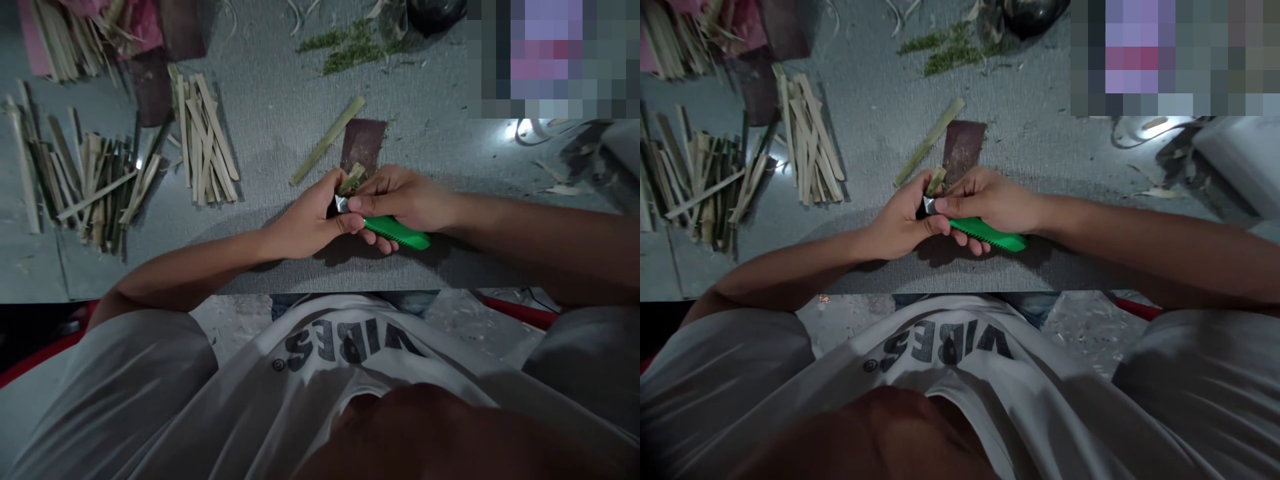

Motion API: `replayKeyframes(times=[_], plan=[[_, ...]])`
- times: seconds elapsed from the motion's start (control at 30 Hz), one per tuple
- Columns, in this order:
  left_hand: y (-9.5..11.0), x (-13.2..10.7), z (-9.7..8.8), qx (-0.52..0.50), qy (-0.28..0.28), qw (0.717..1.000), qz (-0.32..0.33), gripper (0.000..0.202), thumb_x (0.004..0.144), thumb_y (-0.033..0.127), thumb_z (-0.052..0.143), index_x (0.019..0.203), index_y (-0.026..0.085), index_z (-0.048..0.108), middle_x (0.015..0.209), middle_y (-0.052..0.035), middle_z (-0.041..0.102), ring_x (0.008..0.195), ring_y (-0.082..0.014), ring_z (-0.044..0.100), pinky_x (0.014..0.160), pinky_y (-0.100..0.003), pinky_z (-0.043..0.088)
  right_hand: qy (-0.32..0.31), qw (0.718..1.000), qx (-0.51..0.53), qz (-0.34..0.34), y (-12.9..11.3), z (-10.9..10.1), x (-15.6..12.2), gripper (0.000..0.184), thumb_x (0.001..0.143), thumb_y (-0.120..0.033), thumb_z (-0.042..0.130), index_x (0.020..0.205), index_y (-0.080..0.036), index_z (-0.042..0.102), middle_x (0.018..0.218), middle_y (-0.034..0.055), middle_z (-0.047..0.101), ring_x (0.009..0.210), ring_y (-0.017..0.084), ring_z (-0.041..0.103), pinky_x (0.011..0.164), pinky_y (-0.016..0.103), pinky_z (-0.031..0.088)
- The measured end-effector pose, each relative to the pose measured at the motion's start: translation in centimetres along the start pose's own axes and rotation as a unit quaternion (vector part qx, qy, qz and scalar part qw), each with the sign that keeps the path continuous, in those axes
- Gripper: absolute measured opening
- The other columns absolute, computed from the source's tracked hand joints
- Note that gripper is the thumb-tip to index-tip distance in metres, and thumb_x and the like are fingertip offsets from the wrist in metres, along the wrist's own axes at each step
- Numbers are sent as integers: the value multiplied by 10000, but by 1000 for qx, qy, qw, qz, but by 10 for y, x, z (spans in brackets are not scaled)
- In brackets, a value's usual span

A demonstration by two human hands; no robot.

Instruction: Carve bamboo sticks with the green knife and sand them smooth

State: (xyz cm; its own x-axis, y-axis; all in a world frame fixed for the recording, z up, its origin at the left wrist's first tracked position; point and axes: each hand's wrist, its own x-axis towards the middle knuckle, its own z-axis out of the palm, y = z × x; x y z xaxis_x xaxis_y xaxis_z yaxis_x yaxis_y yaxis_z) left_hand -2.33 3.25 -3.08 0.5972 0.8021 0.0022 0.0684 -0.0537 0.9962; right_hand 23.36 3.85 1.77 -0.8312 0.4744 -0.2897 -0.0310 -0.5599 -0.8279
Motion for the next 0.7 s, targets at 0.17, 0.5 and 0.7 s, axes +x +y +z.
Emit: replayKeyframes(times=[0.17, 0.5, 0.7], plan=[[6, -4, 4, -22, -7, 1000, -11, 754, 1047, 983, 924, 1197, 295, 655, 1017, -24, 777, 1023, -256, 782, 928, -416, 656, 81, 995, 14, -50, 13, 10, -2, 656, 1100, -777, 1066, 952, -190, 815, 755, 8, 800, 515, 144, 750, 450, 200, 600], [3, 2, 2, -36, -22, 999, -11, 762, 941, 902, 1085, 1164, 308, 663, 1023, -11, 726, 996, -265, 789, 928, -449, 709, -6, 1000, 24, 18, 1, -4, 0, 635, 1113, -739, 1072, 963, -182, 808, 746, -1, 793, 501, 145, 753, 440, 195, 591], [5, -1, 5, -55, -22, 998, -17, 800, 990, 992, 976, 1195, 282, 671, 974, -9, 785, 969, -261, 830, 892, -436, 698, 36, 999, 23, -23, 12, 4, -2, 628, 1177, -738, 1007, 1001, -170, 807, 765, 13, 794, 512, 147, 756, 455, 206, 613]])
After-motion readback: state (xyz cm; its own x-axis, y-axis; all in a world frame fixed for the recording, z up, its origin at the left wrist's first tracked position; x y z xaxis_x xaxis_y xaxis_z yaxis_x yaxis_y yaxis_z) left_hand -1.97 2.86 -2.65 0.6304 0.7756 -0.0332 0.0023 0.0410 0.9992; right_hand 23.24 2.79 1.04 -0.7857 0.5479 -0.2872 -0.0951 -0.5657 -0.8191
